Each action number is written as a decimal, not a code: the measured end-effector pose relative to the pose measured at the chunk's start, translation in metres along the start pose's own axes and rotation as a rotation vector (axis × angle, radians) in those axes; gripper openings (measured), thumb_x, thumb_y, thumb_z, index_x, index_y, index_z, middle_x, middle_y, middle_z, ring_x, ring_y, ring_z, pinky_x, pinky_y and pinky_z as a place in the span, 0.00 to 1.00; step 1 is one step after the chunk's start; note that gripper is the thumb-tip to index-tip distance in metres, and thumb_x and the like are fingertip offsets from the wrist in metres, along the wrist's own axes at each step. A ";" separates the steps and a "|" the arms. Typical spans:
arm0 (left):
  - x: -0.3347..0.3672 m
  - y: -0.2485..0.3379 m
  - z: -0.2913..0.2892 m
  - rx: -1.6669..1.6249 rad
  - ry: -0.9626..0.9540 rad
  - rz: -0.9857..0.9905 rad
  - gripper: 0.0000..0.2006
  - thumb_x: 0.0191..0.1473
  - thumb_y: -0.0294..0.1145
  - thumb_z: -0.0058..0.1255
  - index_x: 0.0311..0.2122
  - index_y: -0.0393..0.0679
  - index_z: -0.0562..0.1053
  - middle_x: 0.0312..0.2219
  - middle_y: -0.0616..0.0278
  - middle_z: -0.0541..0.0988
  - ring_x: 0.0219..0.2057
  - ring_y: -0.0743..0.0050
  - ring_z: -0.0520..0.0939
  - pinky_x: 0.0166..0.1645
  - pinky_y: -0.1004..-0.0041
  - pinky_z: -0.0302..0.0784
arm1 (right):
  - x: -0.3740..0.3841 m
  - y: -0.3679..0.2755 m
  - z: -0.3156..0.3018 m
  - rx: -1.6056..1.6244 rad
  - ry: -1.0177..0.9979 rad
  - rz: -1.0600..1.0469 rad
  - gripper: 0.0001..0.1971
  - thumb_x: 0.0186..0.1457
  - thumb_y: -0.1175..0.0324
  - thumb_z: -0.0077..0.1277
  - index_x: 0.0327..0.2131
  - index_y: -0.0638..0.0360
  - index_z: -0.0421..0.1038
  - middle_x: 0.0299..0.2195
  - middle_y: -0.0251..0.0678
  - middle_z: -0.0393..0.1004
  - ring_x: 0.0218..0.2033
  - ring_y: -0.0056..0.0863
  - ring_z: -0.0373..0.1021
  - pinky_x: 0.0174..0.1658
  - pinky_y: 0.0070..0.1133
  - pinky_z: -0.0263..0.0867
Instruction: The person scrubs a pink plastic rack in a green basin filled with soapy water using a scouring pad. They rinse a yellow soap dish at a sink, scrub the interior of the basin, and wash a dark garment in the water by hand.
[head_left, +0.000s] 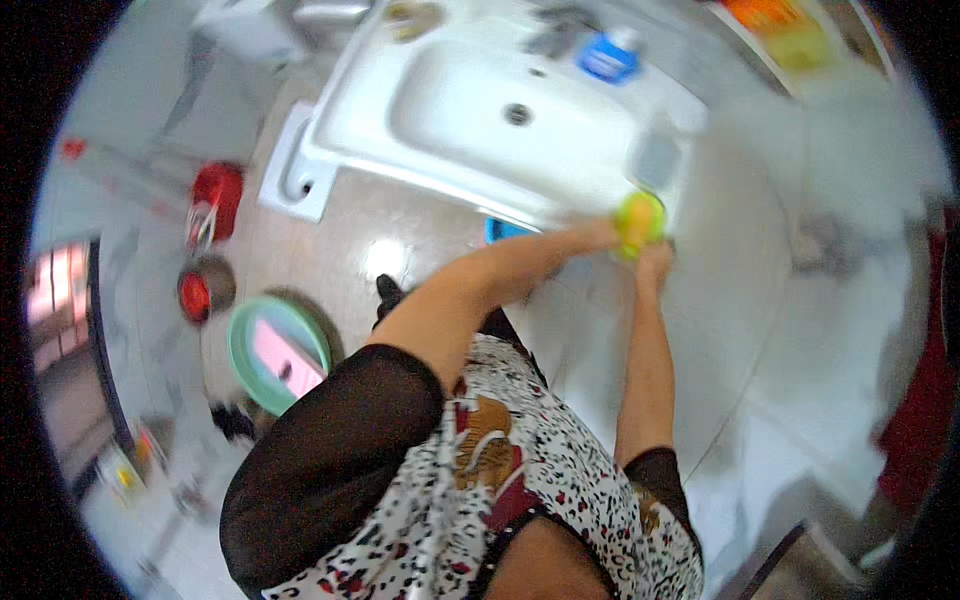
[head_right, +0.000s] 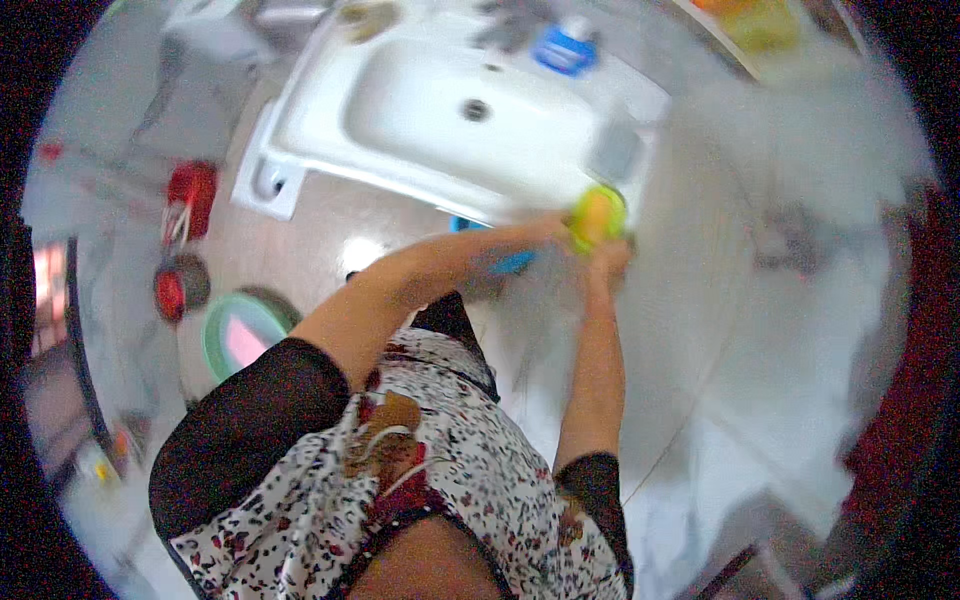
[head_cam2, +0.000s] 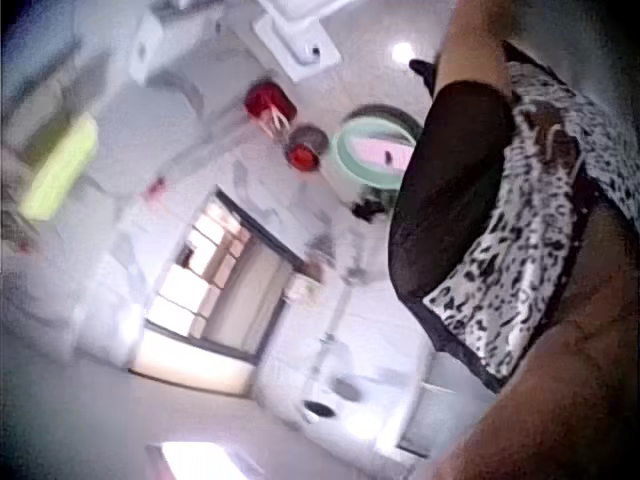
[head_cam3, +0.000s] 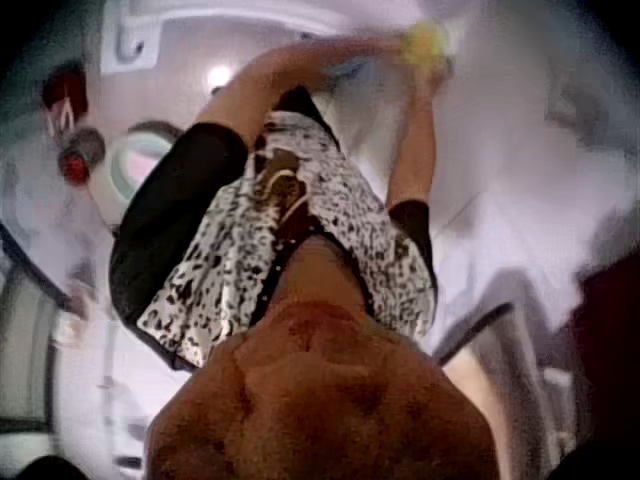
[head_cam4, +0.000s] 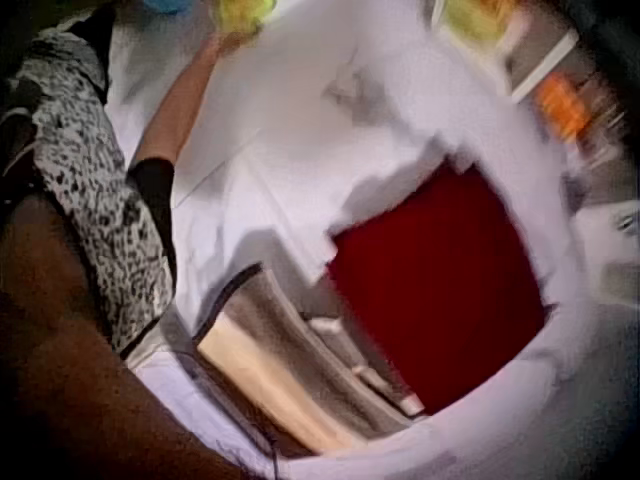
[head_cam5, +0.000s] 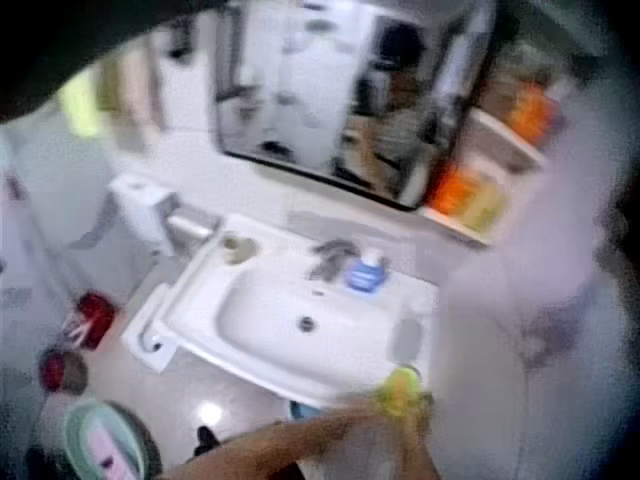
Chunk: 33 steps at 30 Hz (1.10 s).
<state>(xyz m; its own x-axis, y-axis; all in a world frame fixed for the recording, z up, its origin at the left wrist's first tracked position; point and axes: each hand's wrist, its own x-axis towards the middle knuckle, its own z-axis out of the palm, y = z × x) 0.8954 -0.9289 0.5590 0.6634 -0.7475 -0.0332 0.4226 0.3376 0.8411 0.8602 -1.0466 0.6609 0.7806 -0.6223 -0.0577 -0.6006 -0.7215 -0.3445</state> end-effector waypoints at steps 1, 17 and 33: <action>0.016 0.017 0.052 0.055 0.058 0.197 0.23 0.43 0.33 0.49 0.47 0.38 0.66 0.40 0.58 0.73 0.39 0.69 0.73 0.44 0.69 0.68 | 0.025 0.058 0.000 -0.021 0.126 0.014 0.11 0.46 0.66 0.45 0.26 0.66 0.70 0.24 0.48 0.72 0.26 0.44 0.70 0.29 0.34 0.63; -0.209 0.117 -0.028 0.496 1.299 0.402 0.12 0.37 0.22 0.42 0.32 0.37 0.70 0.22 0.54 0.74 0.27 0.56 0.75 0.32 0.64 0.68 | -0.133 -0.162 0.040 0.501 -0.519 -0.941 0.15 0.49 0.75 0.36 0.41 0.65 0.63 0.37 0.39 0.69 0.33 0.28 0.69 0.31 0.19 0.65; -0.625 -0.009 -0.082 0.299 2.090 0.034 0.11 0.40 0.29 0.44 0.32 0.41 0.72 0.27 0.48 0.76 0.31 0.52 0.76 0.37 0.63 0.70 | -0.415 -0.259 0.176 0.471 -1.080 -1.087 0.12 0.49 0.80 0.36 0.39 0.65 0.63 0.33 0.41 0.69 0.23 0.22 0.68 0.19 0.15 0.64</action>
<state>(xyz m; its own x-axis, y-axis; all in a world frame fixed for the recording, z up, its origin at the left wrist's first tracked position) 0.5279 -0.4182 0.5274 0.2961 0.9219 -0.2499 0.4518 0.0953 0.8870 0.7222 -0.5476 0.6090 0.6549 0.7432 -0.1373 0.2399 -0.3767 -0.8947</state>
